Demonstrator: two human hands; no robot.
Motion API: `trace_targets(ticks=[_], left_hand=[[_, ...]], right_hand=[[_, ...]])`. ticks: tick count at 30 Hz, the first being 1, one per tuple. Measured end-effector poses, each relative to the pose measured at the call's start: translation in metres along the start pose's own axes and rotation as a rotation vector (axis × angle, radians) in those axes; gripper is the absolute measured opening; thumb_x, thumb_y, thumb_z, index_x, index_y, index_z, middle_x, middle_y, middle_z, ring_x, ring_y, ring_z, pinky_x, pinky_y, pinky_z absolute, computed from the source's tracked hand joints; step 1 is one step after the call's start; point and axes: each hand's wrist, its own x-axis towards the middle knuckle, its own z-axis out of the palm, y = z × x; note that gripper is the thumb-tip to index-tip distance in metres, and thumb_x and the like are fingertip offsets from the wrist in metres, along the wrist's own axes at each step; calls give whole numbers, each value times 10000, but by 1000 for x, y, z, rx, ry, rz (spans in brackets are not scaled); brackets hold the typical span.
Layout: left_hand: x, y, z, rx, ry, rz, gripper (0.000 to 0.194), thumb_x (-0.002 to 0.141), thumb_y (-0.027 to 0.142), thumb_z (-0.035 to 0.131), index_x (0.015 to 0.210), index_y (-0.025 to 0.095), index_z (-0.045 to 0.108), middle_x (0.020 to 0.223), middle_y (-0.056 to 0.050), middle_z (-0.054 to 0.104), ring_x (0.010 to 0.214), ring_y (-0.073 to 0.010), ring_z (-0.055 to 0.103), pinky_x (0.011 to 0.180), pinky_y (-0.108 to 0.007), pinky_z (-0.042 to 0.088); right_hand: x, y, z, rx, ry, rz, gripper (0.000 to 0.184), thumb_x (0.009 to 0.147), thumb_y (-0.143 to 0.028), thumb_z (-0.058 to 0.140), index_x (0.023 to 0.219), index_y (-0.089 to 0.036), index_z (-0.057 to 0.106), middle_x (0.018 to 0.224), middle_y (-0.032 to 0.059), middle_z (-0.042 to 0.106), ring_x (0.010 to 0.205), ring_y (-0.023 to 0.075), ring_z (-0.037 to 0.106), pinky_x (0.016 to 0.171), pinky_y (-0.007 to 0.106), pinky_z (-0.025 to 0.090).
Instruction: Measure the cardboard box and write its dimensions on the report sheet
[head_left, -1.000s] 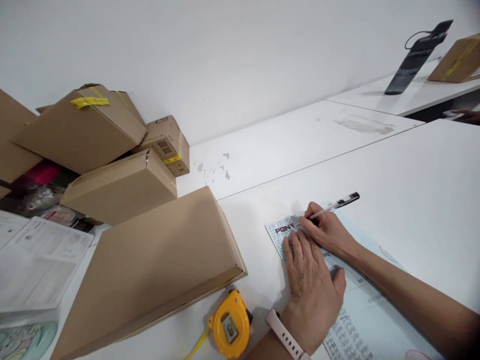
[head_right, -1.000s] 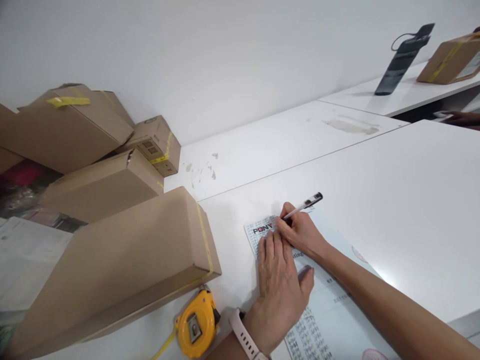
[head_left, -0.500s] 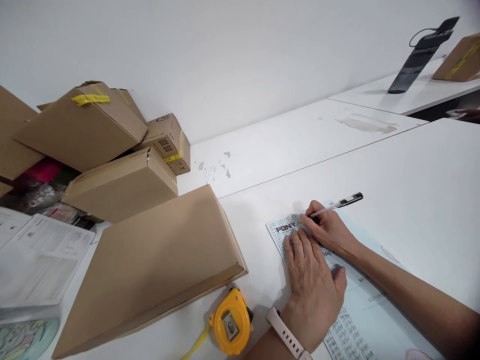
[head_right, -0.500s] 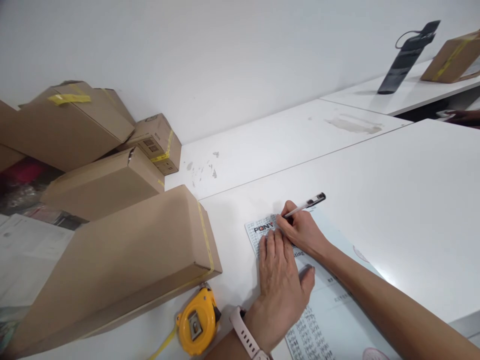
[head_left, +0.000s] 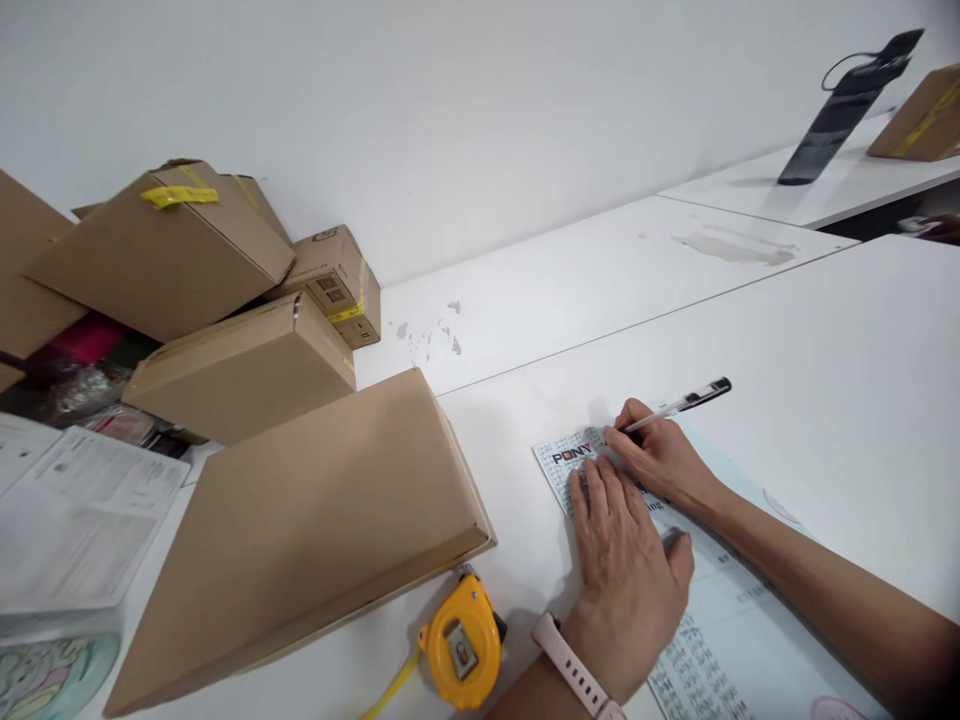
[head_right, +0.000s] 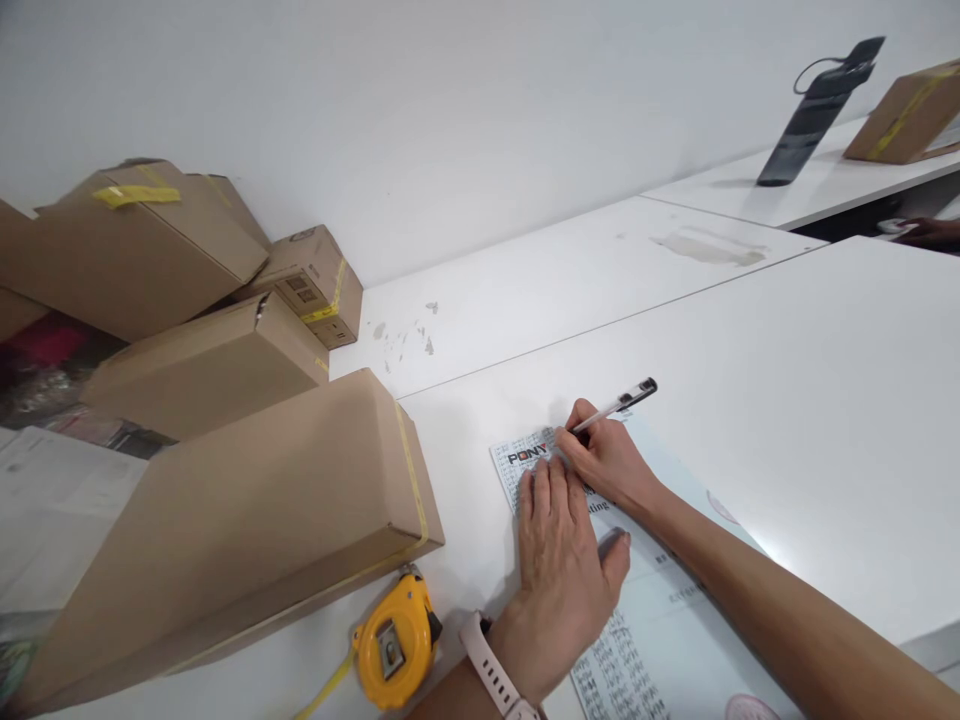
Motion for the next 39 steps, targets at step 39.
trace_targets(ticks=[39], left_hand=[[1,0,0,31,-16,-9,729,1027,507,357,1496,-51,363,1554,-252,432,1472,-381,346,1204,-548,345]], right_hand=[[0,0,-1,-24,9,6,207,857,-344,560,729,-262,420,505,-75,406,479,130,383,490,278,320]])
